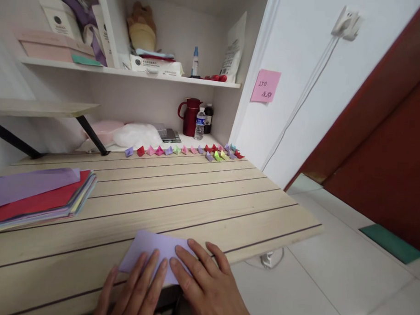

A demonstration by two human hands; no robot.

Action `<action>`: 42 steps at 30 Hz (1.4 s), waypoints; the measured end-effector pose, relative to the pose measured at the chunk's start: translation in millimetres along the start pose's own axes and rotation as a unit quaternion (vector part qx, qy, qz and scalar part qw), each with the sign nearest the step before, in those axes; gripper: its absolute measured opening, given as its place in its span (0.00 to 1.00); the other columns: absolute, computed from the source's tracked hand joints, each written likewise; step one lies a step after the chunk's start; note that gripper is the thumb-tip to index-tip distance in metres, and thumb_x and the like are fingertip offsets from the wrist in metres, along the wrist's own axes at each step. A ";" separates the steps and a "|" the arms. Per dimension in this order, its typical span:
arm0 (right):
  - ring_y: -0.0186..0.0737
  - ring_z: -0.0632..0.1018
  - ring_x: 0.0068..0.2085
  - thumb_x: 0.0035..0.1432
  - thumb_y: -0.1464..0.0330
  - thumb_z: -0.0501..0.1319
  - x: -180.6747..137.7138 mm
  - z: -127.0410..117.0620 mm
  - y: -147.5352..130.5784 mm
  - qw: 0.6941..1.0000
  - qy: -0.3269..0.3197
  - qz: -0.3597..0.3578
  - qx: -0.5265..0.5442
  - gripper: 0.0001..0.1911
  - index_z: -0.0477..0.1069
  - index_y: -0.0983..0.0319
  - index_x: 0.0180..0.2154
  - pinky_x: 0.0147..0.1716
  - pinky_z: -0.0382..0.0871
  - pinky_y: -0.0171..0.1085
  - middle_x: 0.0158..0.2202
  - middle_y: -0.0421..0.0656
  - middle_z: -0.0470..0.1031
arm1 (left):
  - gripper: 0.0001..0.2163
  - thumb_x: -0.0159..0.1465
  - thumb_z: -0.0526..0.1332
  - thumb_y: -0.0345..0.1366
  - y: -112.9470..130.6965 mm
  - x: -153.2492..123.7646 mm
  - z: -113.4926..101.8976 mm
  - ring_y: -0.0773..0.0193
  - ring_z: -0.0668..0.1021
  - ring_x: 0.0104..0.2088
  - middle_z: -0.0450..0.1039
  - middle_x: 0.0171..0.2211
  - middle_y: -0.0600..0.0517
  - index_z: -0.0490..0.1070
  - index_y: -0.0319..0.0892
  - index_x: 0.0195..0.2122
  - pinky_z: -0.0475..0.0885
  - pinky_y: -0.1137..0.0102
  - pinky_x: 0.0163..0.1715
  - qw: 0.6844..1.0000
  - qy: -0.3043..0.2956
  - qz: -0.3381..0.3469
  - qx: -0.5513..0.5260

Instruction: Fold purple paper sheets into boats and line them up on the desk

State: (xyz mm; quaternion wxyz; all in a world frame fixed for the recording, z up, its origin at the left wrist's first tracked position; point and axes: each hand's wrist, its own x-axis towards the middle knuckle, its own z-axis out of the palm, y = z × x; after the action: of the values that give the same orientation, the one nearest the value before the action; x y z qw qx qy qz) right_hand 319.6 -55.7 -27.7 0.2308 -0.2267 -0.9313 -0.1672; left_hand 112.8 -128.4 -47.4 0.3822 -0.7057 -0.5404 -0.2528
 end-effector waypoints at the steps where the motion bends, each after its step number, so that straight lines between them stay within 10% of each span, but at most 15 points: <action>1: 0.49 0.62 0.66 0.69 0.71 0.53 -0.8 -0.4 0.0 1.000 -0.004 0.005 0.015 0.25 0.60 0.57 0.66 0.60 0.56 0.51 0.66 0.40 0.65 | 0.18 0.69 0.52 0.37 -0.2 -4.1 1.2 0.60 0.54 0.70 0.76 0.55 0.46 0.70 0.43 0.57 0.44 0.48 0.69 1.000 -0.015 -0.006 -0.001; 9: 0.48 0.71 0.56 0.66 0.74 0.56 9.6 -26.8 6.1 0.977 -0.016 0.083 0.196 0.27 0.60 0.54 0.64 0.51 0.63 0.48 0.59 0.48 0.69 | 0.24 0.68 0.55 0.41 -7.4 -14.9 -12.2 0.58 0.59 0.68 0.67 0.63 0.44 0.61 0.48 0.65 0.43 0.44 0.67 0.995 -0.098 -0.016 -0.026; 17: 0.45 0.73 0.51 0.69 0.65 0.58 17.3 -25.2 17.2 0.972 -0.055 0.103 0.204 0.19 0.67 0.51 0.59 0.49 0.63 0.46 0.53 0.44 0.74 | 0.33 0.66 0.58 0.48 -4.1 -0.5 -27.7 0.37 0.75 0.56 0.69 0.60 0.33 0.42 0.66 0.69 0.65 0.34 0.50 0.984 -0.174 0.032 -0.019; 25: 0.53 0.58 0.67 0.67 0.58 0.60 18.7 -29.5 12.3 0.988 -0.045 0.106 0.100 0.38 0.48 0.62 0.70 0.64 0.48 0.56 0.68 0.52 0.58 | 0.35 0.60 0.63 0.36 9.7 13.7 -17.5 0.38 0.68 0.63 0.60 0.65 0.31 0.53 0.39 0.68 0.57 0.39 0.61 0.976 -0.217 -0.018 -0.005; 33: 0.57 0.50 0.71 0.66 0.61 0.60 13.0 -20.8 -13.7 0.995 -0.070 0.058 0.043 0.33 0.55 0.65 0.68 0.67 0.31 0.60 0.70 0.42 0.57 | 0.28 0.61 0.55 0.28 17.8 14.1 -8.3 0.42 0.67 0.64 0.62 0.65 0.35 0.58 0.34 0.65 0.49 0.42 0.67 0.980 -0.190 -0.059 -0.006; 42: 0.46 0.73 0.54 0.65 0.77 0.55 -3.2 -21.0 8.3 0.990 0.042 0.118 0.063 0.25 0.68 0.51 0.60 0.51 0.61 0.48 0.51 0.45 0.76 | 0.31 0.64 0.55 0.32 18.8 -9.5 7.3 0.50 0.54 0.70 0.68 0.62 0.39 0.51 0.39 0.69 0.51 0.49 0.68 0.995 -0.073 -0.060 -0.019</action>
State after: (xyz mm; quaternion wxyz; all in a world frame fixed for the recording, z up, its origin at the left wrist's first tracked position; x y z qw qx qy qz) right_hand 333.7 -58.5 -10.0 0.3012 -0.3129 -0.8963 -0.0890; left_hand 127.6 -130.2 -64.0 0.3126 -0.6957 -0.6033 -0.2330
